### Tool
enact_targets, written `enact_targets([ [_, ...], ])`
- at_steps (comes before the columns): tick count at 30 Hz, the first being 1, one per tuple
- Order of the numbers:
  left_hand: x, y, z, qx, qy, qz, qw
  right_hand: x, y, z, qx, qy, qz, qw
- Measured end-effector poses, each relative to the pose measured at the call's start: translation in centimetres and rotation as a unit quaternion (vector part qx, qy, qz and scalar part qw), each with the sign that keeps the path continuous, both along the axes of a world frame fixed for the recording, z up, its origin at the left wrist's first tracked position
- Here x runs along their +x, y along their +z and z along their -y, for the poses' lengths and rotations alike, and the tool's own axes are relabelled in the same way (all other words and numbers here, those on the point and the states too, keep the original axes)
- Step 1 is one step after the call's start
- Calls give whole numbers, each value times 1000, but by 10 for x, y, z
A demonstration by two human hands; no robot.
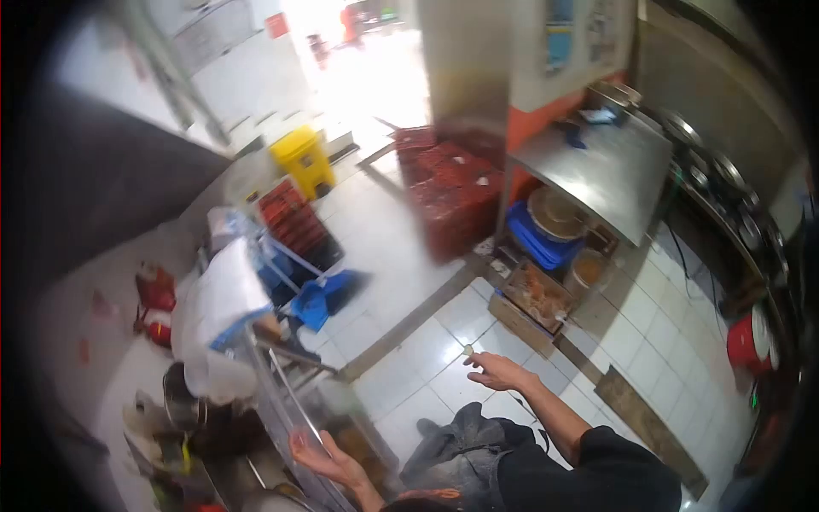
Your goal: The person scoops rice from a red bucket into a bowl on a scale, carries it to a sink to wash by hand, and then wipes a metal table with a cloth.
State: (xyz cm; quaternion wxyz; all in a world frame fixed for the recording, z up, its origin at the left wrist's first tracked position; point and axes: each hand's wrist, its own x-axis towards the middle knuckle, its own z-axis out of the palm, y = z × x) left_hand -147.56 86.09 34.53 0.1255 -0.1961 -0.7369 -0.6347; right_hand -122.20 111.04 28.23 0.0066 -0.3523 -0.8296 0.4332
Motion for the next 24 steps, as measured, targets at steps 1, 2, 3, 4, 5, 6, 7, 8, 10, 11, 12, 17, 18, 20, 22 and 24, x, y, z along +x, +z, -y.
enact_targets([
  [1, 0, -8, -11, -15, -40, 18, 999, 15, -18, 1, -21, -44, 10, 999],
  [2, -2, -14, -32, -28, -96, 34, 994, 39, -46, 3, -52, -109, 24, 992],
  [3, -1, -19, -42, -41, -129, 51, 989, 57, -81, 10, -81, -150, 39, 985],
  [4, 2, -17, -50, -57, -148, 80, 984, 72, -113, 17, -86, -187, 38, 978],
  [5, -2, -23, -57, -54, -162, 80, 982, 85, -138, 28, -92, -222, 37, 970],
  [6, -8, -35, -62, -54, -179, 82, 979, 96, -152, 42, -108, -268, 55, 956],
  [7, -13, -46, -66, -54, -195, 83, 976, 107, -166, 56, -124, -312, 72, 939],
  [8, -19, -54, -71, -73, -199, 124, 969, 120, -196, 73, -106, -347, 102, 926],
  [10, -27, -61, -82, -70, -212, 105, 969, 141, -227, 107, -99, -398, 150, 899],
  [11, -33, -65, -88, -72, -215, 86, 970, 148, -229, 122, -110, -416, 168, 887],
  [12, -41, -73, -93, -66, -220, 104, 968, 159, -246, 136, -122, -390, 195, 892],
  [17, -61, -78, -124, -78, -248, 130, 957, 157, -245, 174, -214, -509, 186, 813],
  [18, -68, -92, -130, -96, -254, 182, 945, 152, -237, 178, -183, -530, 176, 809],
  [20, -74, -117, -151, -144, -262, 248, 922, 135, -221, 177, -185, -569, 130, 791],
  [22, -72, -133, -176, -180, -302, 244, 904, 127, -211, 175, -149, -581, 75, 797],
  [24, -60, -144, -205, -214, -358, 232, 879, 133, -203, 179, -160, -592, 58, 788],
])
